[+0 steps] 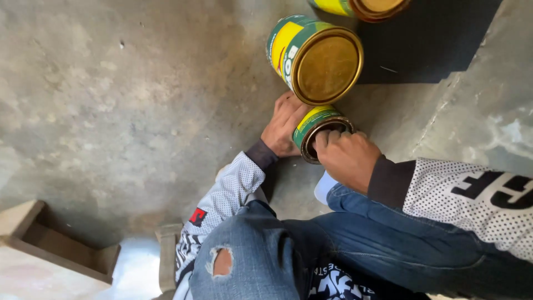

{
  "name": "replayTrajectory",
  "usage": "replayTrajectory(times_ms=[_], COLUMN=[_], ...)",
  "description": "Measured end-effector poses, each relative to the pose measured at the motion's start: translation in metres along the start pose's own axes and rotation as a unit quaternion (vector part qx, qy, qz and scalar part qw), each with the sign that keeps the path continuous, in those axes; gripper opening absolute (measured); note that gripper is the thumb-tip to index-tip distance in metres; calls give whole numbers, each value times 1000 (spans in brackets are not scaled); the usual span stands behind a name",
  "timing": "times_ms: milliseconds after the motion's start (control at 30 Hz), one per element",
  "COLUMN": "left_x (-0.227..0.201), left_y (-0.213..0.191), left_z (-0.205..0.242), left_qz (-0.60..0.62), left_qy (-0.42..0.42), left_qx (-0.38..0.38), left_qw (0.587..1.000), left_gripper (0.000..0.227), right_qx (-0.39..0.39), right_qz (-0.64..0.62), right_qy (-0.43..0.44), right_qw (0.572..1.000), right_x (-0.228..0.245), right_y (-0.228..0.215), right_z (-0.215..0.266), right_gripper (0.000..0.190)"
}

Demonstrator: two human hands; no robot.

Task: Stirring paint in a can using a paintbrush

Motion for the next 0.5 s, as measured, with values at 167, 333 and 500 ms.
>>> replayTrajectory(times_ms=[167, 333, 500], left_x=[-1, 7, 6], left_y=[0, 3, 2], left_z=[-2, -4, 0], left_qz=[-8, -10, -5], left_qy=[-15, -12, -18], left_qx=[2, 4, -8], left_qw=[1000, 1000, 1000], left_gripper=[84, 90, 92], right_qx=[18, 3, 58], right_qz=[-47, -59, -94], right_qy=[17, 75, 128], right_qw=[999, 995, 986], right_x=[-6, -28, -50], right_y=[1, -25, -48], right_z=[0, 11, 37], right_gripper=[12, 13, 28])
Point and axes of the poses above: each hand's wrist, its own z-axis away from the middle knuckle, its own y-axis out of the palm, x = y × z, the point moved 9 cm from there along -z, towards the middle knuckle
